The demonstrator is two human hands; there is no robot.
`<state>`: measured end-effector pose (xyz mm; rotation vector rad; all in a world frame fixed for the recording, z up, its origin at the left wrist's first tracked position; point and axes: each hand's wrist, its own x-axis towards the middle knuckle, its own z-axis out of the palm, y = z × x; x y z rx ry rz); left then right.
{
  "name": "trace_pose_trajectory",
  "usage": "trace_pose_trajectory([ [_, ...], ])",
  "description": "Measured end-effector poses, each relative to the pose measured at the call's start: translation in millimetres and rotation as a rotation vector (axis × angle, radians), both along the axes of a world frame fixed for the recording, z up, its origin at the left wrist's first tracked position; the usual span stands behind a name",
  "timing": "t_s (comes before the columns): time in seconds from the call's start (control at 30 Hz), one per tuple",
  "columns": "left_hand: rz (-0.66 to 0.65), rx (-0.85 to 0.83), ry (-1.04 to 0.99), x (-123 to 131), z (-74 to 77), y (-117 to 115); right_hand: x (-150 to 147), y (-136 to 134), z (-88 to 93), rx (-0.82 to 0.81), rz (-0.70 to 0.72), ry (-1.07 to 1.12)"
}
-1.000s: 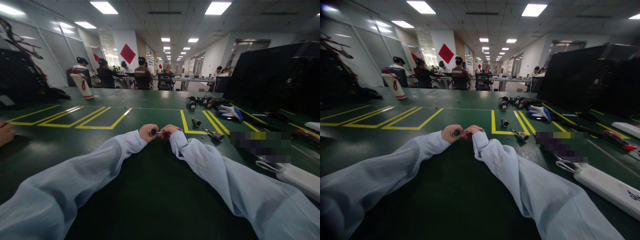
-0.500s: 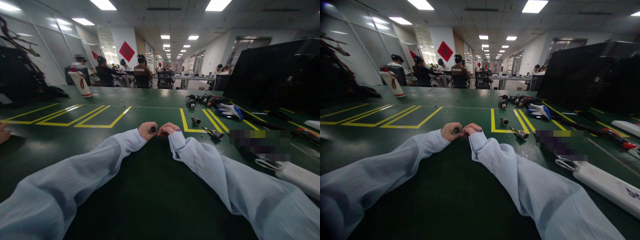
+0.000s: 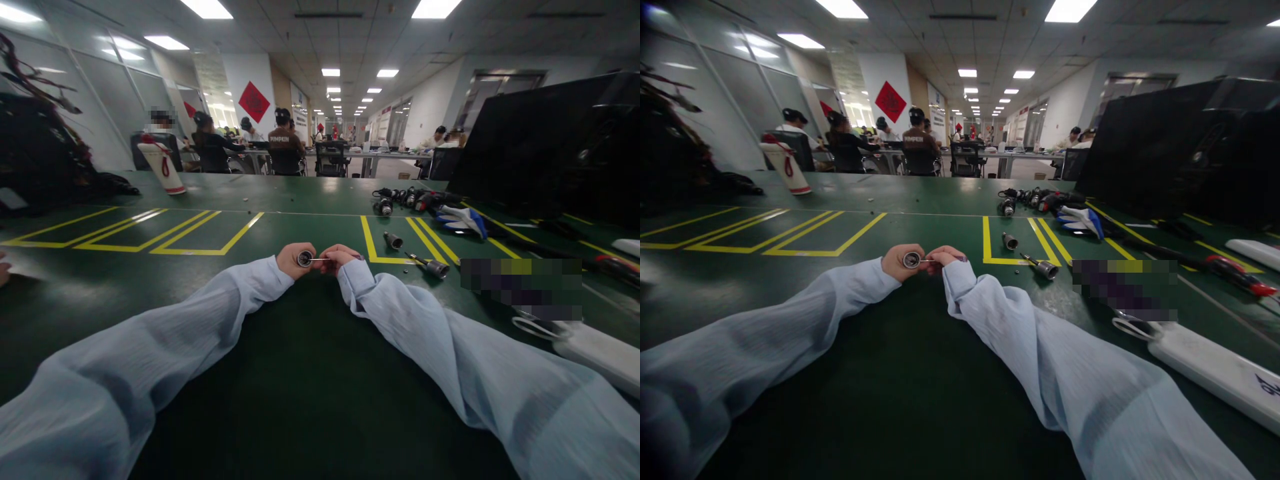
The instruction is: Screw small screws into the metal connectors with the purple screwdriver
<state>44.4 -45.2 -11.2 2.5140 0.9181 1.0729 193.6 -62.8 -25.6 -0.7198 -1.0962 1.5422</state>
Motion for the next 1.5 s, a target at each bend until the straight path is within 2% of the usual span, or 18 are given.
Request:
trace_pose_trajectory([
  [0.23, 0.031, 0.031, 0.015, -2.1, -3.6, 4.4, 1.6, -9.6, 6.9, 0.089, -0.110, -0.079],
  [0.4, 0.035, 0.108, 0.053, -3.5, -6.9, 9.3, 0.5, -14.6, 10.5, 0.100, -0.109, -0.121],
  [0.77, 0.014, 0.041, -0.001, -1.8, -1.6, 1.9, 0.1, -2.4, -0.1, 0.048, -0.049, -0.018],
  [1.03, 0.085, 0.018, 0.044, -1.9, -3.3, 3.6, 0.6, -7.7, 5.3, 0.069, -0.121, -0.106],
  [1.2, 0.107, 0.011, 0.077, -2.2, -2.1, 4.0, 0.1, -8.8, 6.0, 0.063, -0.067, -0.107],
  [1.5, 0.047, 0.021, 0.020, -1.3, -2.6, 2.8, 2.4, -0.2, 0.4, 0.021, 0.023, 0.009],
])
